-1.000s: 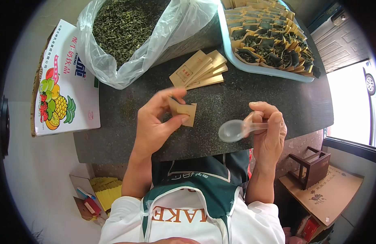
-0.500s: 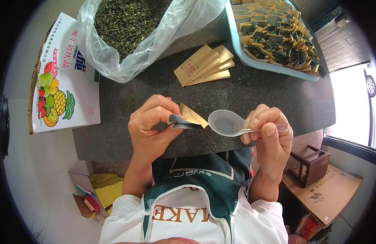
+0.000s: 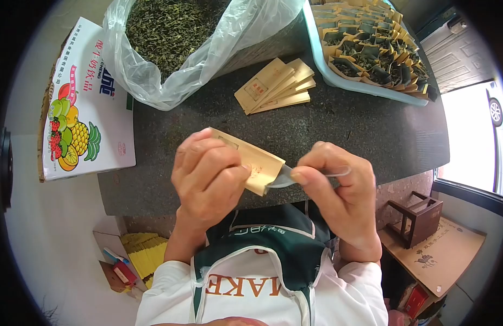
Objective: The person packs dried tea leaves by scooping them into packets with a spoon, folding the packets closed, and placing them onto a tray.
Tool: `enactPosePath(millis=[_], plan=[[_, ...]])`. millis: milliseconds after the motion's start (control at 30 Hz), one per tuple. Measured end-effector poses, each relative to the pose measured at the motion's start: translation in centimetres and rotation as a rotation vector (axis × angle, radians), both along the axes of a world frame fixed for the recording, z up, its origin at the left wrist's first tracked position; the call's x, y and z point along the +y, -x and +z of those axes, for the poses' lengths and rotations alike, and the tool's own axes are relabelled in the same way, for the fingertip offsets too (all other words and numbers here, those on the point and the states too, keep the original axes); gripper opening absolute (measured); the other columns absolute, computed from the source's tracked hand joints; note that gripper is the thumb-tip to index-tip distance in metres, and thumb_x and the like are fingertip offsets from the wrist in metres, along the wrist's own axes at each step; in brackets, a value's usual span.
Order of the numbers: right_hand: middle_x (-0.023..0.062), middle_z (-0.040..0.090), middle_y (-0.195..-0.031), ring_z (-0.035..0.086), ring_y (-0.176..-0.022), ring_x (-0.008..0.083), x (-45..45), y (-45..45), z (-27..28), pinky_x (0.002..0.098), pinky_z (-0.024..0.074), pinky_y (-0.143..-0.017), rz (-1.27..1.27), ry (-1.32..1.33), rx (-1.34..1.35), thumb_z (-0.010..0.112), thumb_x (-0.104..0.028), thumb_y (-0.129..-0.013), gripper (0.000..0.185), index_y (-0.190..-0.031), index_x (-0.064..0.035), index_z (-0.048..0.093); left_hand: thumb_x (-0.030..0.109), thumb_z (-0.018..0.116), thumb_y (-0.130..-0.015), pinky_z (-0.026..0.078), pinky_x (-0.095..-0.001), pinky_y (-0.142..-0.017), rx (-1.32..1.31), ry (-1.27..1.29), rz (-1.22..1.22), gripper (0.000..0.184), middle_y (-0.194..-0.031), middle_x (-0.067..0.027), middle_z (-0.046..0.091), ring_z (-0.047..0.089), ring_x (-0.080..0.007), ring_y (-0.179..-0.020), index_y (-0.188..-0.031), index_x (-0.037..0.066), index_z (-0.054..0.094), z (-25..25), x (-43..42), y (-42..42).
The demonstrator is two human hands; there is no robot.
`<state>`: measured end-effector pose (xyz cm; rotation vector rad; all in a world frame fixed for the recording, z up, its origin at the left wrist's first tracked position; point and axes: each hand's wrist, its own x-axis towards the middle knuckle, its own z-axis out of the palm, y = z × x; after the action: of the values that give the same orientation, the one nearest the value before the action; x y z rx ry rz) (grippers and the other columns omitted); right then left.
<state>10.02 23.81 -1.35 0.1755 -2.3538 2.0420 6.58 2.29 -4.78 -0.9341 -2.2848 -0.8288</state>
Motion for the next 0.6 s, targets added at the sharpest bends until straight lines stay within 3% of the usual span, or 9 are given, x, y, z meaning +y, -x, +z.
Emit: enactPosePath(millis=[100,200,433,600], plan=[[0.0058,0.056,-0.073,0.049,-0.064,0.0114,-0.6,0.4,-0.8,0.0254,0.0370,-0.057,0.071,-0.041,0.036,0.065,-0.001,-0.091,0.007,-0.086,0.0017,0.062,0.009,0.077,-0.072,0.052,-0.0487,-0.095,-0.020,0.020,-0.067,0.024,-0.103,-0.0090,0.065,0.067,-0.0281,-0.090,-0.083,0.009,0.056,-0.7,0.4,0.4],[0.0094,0.057,-0.079,0.051,-0.065,0.0141,-0.9,0.6,-2.3,0.0266,0.0400,-0.059,0.154,-0.057,0.130,0.065,-0.002,-0.093,0.005,-0.091,0.0025,0.062,0.017,0.078,-0.079,0.052,-0.0455,-0.086,-0.224,-0.074,-0.145,0.038,-0.108,-0.0136,0.065,0.066,-0.0323,-0.091,-0.106,0.010,0.053,-1.6,0.5,0.5],[0.0069,0.059,-0.083,0.054,-0.070,0.0113,-1.5,0.7,-3.6,0.0241,0.0443,-0.065,0.175,0.243,0.066,0.059,-0.008,-0.100,0.012,-0.094,0.0019,0.062,0.024,0.083,-0.075,0.046,-0.0405,-0.084,-0.355,-0.046,-0.086,0.056,-0.108,-0.0123,0.064,0.062,-0.0325,-0.093,-0.120,0.009,0.054,-0.5,0.2,0.1],[0.0056,0.059,-0.085,0.056,-0.072,0.0094,-1.2,0.9,-3.9,0.0235,0.0465,-0.067,0.168,0.386,-0.017,0.053,-0.015,-0.104,0.020,-0.095,0.0007,0.061,0.028,0.087,-0.070,0.046,-0.0376,-0.085,-0.538,-0.156,-0.241,0.065,-0.107,-0.0129,0.062,0.061,-0.0294,-0.094,-0.123,0.005,0.058,0.9,-0.9,0.2]])
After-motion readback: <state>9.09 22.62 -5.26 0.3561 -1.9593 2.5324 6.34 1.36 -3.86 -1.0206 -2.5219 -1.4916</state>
